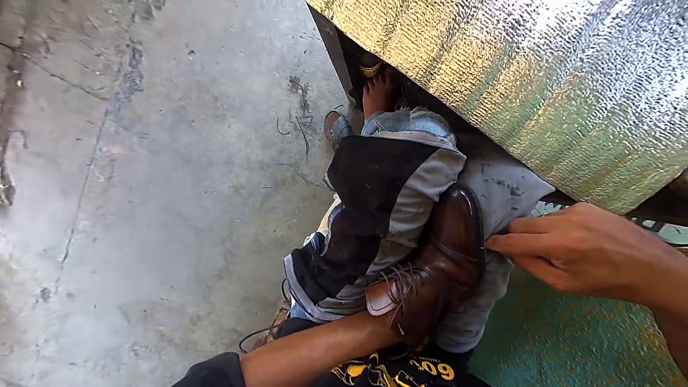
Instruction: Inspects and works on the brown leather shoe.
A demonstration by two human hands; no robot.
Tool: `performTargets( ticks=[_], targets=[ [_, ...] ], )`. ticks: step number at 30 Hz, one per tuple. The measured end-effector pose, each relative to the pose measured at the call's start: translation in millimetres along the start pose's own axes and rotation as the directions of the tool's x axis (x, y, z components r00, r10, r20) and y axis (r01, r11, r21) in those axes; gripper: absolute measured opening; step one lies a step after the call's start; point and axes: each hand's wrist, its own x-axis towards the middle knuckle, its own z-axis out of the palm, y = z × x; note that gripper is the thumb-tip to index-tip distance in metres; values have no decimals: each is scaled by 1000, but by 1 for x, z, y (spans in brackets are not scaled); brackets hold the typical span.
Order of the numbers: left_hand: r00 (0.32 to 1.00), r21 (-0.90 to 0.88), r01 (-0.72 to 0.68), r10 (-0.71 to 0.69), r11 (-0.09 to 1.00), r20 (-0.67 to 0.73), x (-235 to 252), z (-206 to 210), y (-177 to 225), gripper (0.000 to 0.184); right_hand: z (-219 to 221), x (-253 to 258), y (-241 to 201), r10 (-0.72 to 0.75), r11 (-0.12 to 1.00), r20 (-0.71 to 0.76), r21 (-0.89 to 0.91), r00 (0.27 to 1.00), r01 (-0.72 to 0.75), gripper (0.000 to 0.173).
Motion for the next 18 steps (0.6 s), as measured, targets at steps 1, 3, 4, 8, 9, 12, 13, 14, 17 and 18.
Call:
performTargets(
  ticks=[1,3,4,8,9,12,13,14,17,18],
  targets=[
    [992,-5,71,-70,997,102,10,-18,4,42,-1,1,-1,3,1000,10,-2,1000,-3,29],
    [986,-33,136,-132,990,102,23,-25,5,34,-3,4,-2,1,1000,29,-20,1000,0,29],
    [988,-33,89,-84,995,132,13,-20,6,42,-4,5,-4,2,1000,39,-26,999,-1,29],
    [986,92,-163,165,982,-15,-36,38,-45,47,-4,10,-7,37,999,43,-33,998,-35,28],
    [984,95,-172,175,981,-29,-48,56,-61,46,-4,11,-8,48,998,44,-37,998,-47,28],
    [975,283,-147,92,948,201,-37,33,-49,42,-3,12,-14,99,993,53,-68,994,-95,28],
    [881,378,-148,-52,914,471,-14,1,-26,44,-3,12,-17,113,990,56,-90,992,-107,28],
    [834,369,-161,-73,915,546,-11,-5,-25,47,-2,13,-20,123,987,62,-112,990,-116,27],
    [976,215,-199,174,956,127,-59,59,-75,47,-2,14,-27,137,978,68,-167,988,-124,27],
    [981,204,-179,160,962,107,-62,62,-75,47,-1,14,-29,138,977,66,-173,988,-124,27]
  ],
)
